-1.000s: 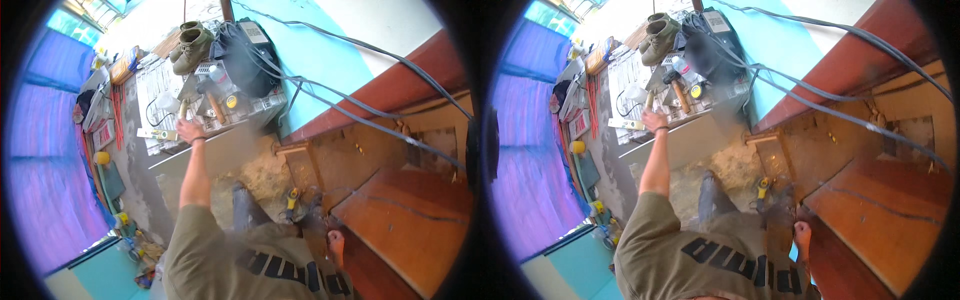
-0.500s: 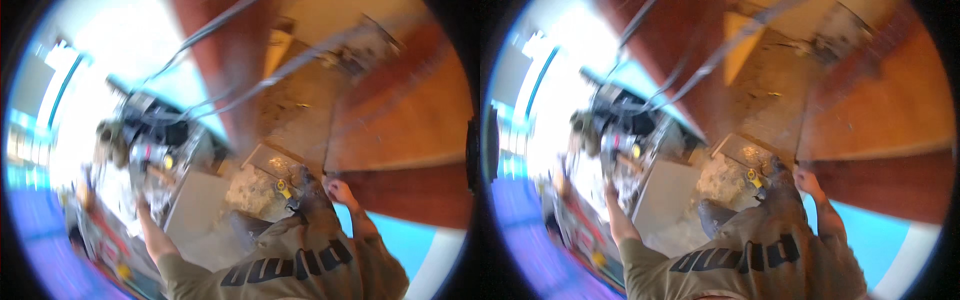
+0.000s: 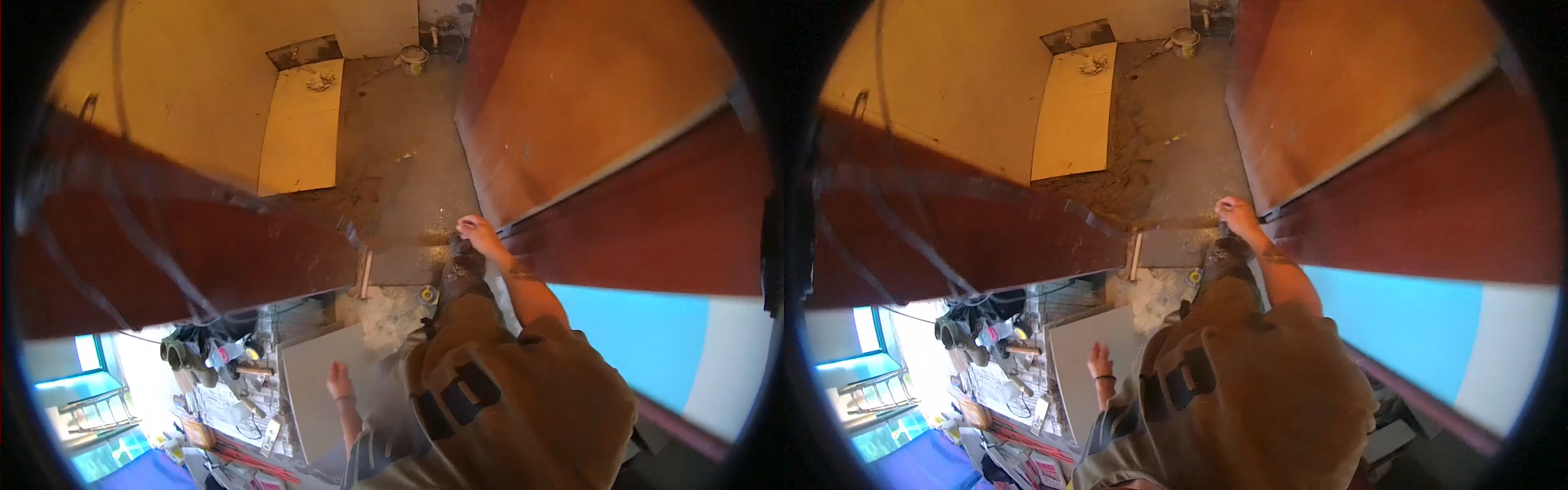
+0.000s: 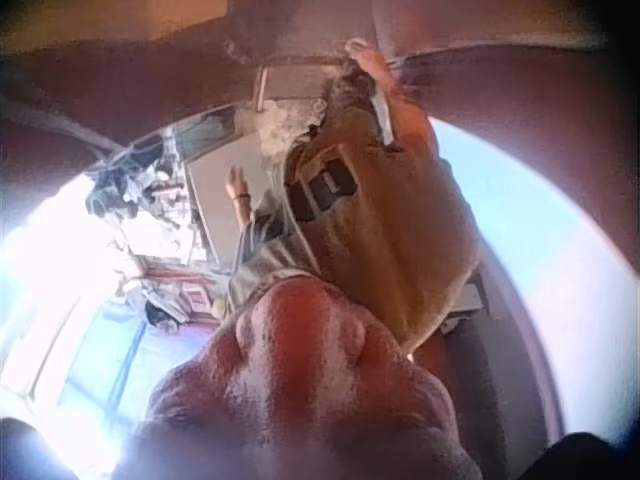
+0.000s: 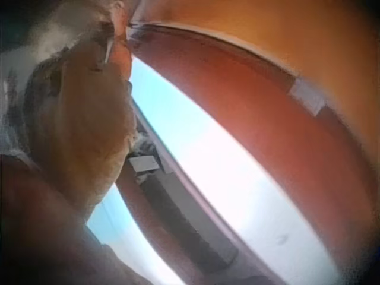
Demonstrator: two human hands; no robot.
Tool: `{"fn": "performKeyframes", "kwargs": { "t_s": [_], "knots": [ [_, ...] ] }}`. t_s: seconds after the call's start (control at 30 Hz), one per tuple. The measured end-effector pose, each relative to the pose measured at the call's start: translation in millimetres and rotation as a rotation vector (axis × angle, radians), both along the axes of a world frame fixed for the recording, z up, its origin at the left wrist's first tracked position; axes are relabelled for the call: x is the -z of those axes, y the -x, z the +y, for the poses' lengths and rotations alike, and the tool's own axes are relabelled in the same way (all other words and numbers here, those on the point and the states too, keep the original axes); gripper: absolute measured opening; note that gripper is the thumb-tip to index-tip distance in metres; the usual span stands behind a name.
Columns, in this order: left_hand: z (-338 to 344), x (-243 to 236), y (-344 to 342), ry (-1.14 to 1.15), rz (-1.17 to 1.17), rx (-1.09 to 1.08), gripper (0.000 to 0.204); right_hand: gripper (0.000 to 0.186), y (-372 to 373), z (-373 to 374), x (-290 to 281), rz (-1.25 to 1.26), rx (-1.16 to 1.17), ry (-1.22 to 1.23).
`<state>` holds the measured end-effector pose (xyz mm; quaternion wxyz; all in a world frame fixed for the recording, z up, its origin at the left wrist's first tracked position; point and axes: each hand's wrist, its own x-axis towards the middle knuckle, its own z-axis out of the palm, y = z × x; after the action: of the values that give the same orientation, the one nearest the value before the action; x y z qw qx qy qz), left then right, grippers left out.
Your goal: The person measures a tile with a long rod, marks it, and then places it onto a section of floor covered with wet mortar, using a trowel and a hammer to set it in place.
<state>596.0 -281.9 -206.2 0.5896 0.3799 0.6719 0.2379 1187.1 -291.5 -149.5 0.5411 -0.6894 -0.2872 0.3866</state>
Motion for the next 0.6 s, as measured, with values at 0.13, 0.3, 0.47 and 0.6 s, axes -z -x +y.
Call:
{"fn": "performKeyframes", "kwargs": {
  "t_s": [0.13,0.3,0.47,0.6],
  "knots": [
    [23.1,-132.9,-228.3,0.066,-0.099,0.338,0.047,0.018,-72.2,44.1,50.0,0.273,-0.060,0.085],
    [82.9,-170.9,-350.4,-0.026,-0.330,0.420,0.064,0.027,-184.0,66.3,49.2,-0.165,-0.590,0.554],
    [109.4,-141.2,-333.8,-0.299,0.296,0.110,0.069,0.017,-261.9,50.8,120.2,-0.128,0.071,0.418],
    [63.4,-109.4,-265.5,-0.170,0.409,-0.452,0.068,0.019,-242.9,94.8,77.1,-0.247,-0.032,0.700]
  ]
}}
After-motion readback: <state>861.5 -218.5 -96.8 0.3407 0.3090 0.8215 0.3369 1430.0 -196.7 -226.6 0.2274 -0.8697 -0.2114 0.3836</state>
